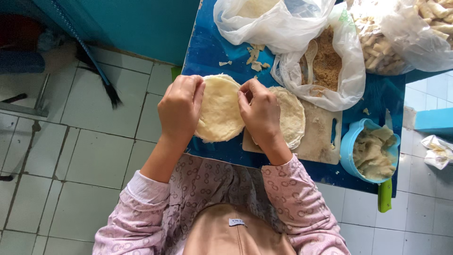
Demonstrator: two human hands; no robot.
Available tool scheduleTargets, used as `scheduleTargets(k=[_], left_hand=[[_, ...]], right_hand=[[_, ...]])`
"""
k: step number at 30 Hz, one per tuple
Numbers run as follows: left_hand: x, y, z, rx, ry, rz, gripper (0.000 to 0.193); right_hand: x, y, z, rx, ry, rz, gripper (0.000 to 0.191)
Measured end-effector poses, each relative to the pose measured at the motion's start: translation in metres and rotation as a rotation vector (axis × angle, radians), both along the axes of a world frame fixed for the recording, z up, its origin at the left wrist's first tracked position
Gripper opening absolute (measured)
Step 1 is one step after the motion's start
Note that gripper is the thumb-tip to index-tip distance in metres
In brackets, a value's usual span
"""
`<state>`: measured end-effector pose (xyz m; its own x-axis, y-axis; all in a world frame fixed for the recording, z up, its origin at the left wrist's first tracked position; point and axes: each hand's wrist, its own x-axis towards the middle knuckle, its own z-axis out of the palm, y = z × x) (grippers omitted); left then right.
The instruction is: The person stretches thin pieces of dough by hand, pulling and rotating each piece until it widens, then lays it over round dough bases on the table. They repeat this with successive dough pieces, placing torn scraps into a blue bowl and pressing the stretched dough onto the bases.
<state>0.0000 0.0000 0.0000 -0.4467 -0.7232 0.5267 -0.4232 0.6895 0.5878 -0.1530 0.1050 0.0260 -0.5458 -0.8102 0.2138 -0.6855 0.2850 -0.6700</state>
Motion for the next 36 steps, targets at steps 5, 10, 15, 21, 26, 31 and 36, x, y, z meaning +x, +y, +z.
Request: scheduleTargets(k=[5,10,15,21,26,31,36], left_hand=[[-0.001,-0.002,-0.005,-0.053,0.012,0.011,0.008],[0.0,-0.001,-0.004,-0.207,-0.091,0.064,0.027],[-0.009,0.02,-0.014,-0.116,-0.268,-0.158,0.042],[-0.011,0.028,-0.021,-0.118,-0.44,-0.202,0.068],[-0.013,0.022,-0.03,-0.127,-0.466,-0.204,0.069],[-0.01,0.018,-0.028,-0.142,-0.463,-0.207,0.069],[0.015,0.024,-0.003,-0.152,-0.24,-0.123,0.052]], right_hand=[[0.004,0.0,-0.007,-0.082,0.084,-0.009,0.004],[0.002,-0.002,-0.008,0.025,0.149,-0.016,0.006],[-0.006,0.001,-0.014,-0.011,0.202,-0.007,0.005],[-0.032,0.049,0.016,0.092,-0.034,0.147,0.006],[-0.02,0.088,0.008,0.046,0.141,0.341,0.015],[-0.01,0.092,-0.016,-0.06,0.173,0.211,0.009],[-0.021,0.099,-0.026,-0.388,-0.789,-0.051,0.005]])
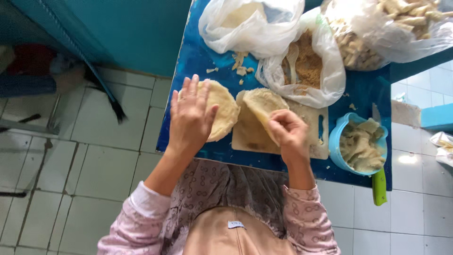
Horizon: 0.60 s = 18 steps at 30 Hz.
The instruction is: The person stretches thin pieces of dough by hand, pulling and rotating each piece until it widens, then lays it over round dough bases on the table. They repeat this with successive dough pieces, placing torn scraps into a blue bowl and pressing the stretched dough onto the bases.
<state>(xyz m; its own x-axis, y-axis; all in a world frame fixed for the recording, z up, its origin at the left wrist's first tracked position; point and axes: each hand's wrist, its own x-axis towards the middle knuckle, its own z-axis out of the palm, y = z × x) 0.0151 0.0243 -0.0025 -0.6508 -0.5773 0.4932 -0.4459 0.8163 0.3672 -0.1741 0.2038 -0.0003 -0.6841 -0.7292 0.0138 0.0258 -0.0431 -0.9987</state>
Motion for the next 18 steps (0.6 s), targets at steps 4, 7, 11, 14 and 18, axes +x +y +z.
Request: scheduleTargets(k=[4,7,11,14,18], left_hand=[[-0.016,0.042,0.01,0.505,0.311,-0.061,0.036],[-0.041,0.073,0.001,0.913,0.488,-0.344,0.035],[-0.061,0.102,-0.014,1.416,0.623,-0.312,0.041],[-0.059,0.105,-0.024,1.457,0.686,-0.296,0.039],[-0.053,0.105,-0.033,1.518,0.742,-0.285,0.036]], right_hand=[[-0.023,0.018,-0.007,-0.208,-0.395,-0.008,0.011],[-0.017,0.022,-0.017,-0.12,-0.428,-0.04,0.011],[-0.001,0.025,-0.023,-0.149,-0.378,0.085,0.008],[0.006,0.021,-0.024,-0.108,-0.345,0.083,0.007],[0.012,0.018,-0.025,-0.116,-0.386,-0.004,0.01]])
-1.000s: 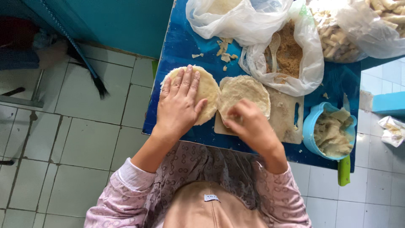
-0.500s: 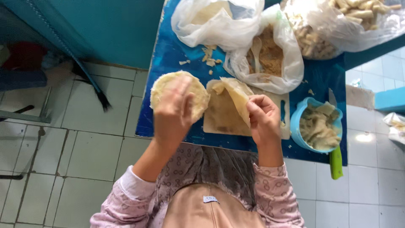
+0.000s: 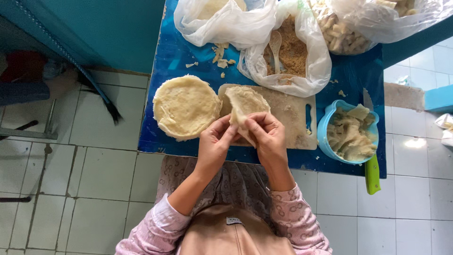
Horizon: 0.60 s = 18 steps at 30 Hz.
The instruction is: The person stretches thin pieces of dough by hand, pulling and rotating each piece until it widens, then lays it over round dough bases on the table. They repeat this with successive dough pieces, placing torn scraps into a blue bowl and pressing the stretched dough onto the bases.
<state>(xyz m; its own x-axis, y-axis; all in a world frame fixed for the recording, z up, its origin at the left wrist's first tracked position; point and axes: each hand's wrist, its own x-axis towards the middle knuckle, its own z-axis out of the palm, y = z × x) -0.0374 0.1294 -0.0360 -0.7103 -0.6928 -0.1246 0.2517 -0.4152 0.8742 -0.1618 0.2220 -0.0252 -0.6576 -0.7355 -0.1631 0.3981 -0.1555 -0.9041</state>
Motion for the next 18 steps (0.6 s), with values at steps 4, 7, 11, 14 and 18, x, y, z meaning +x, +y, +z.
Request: scheduleTargets(k=[4,7,11,14,18], left_hand=[[0.0,0.002,-0.006,-0.007,-0.038,0.025,0.026],[-0.007,0.008,-0.01,0.019,-0.002,0.031,0.023],[-0.005,0.013,-0.012,-0.028,-0.023,0.041,0.022],[-0.005,0.013,-0.01,0.101,0.01,0.055,0.022],[-0.008,0.012,-0.001,0.153,0.03,0.015,0.023]], right_hand=[[0.005,0.003,0.006,0.06,0.157,-0.063,0.012],[0.006,0.006,0.013,0.105,0.342,-0.055,0.014],[0.006,0.003,0.017,0.216,0.56,-0.006,0.016],[-0.005,0.002,0.018,0.131,0.266,-0.084,0.009],[-0.01,0.008,0.016,-0.05,-0.004,-0.107,0.008]])
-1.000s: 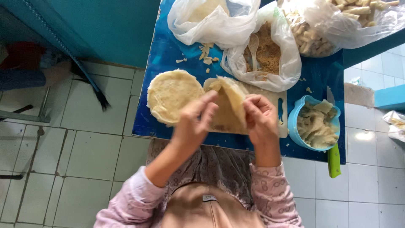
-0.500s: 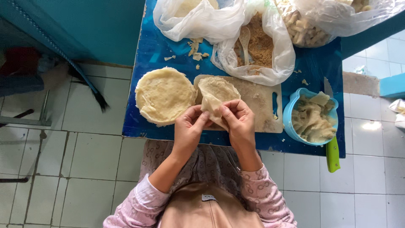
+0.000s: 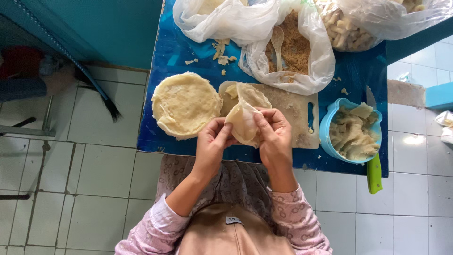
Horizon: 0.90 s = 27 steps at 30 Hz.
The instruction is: The person stretches thin pieces of dough by hand, pulling and rotating each piece until it widens, then lays it over round dough bases on the table. They repeat this with successive dough pieces, placing torn scraps into a blue bowl and pressing the stretched dough onto the bases.
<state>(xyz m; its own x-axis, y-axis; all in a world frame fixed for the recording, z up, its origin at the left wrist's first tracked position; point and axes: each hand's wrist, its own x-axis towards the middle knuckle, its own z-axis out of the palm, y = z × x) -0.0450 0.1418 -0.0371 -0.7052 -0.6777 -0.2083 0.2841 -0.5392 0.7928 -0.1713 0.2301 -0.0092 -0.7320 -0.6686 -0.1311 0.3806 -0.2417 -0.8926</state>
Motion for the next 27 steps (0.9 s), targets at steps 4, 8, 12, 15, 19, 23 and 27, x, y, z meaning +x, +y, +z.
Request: scheduleTargets(k=[4,8,12,15,19,23,27], left_hand=[[0.0,-0.006,0.014,-0.275,-0.038,0.029,0.037],[-0.003,-0.017,0.022,-0.314,-0.116,0.026,0.031],[0.006,-0.023,0.02,-0.156,-0.091,-0.053,0.027],[0.011,-0.024,0.015,-0.082,-0.062,-0.09,0.023],[0.004,-0.029,0.007,-0.099,-0.069,-0.119,0.019],[-0.006,-0.011,0.004,-0.11,-0.085,-0.072,0.016],[-0.004,-0.01,0.006,0.04,-0.096,-0.032,0.014]], right_hand=[[0.015,0.006,-0.001,0.143,0.308,-0.006,0.01],[0.02,0.009,0.001,0.244,0.415,0.016,0.01],[0.016,0.009,0.005,0.215,0.335,-0.035,0.011],[0.018,0.006,0.008,0.207,0.346,-0.019,0.012],[0.015,-0.001,0.011,0.212,0.362,0.058,0.016],[0.005,0.001,0.013,0.311,0.475,0.114,0.019],[-0.001,0.0,0.008,0.18,0.267,0.069,0.012]])
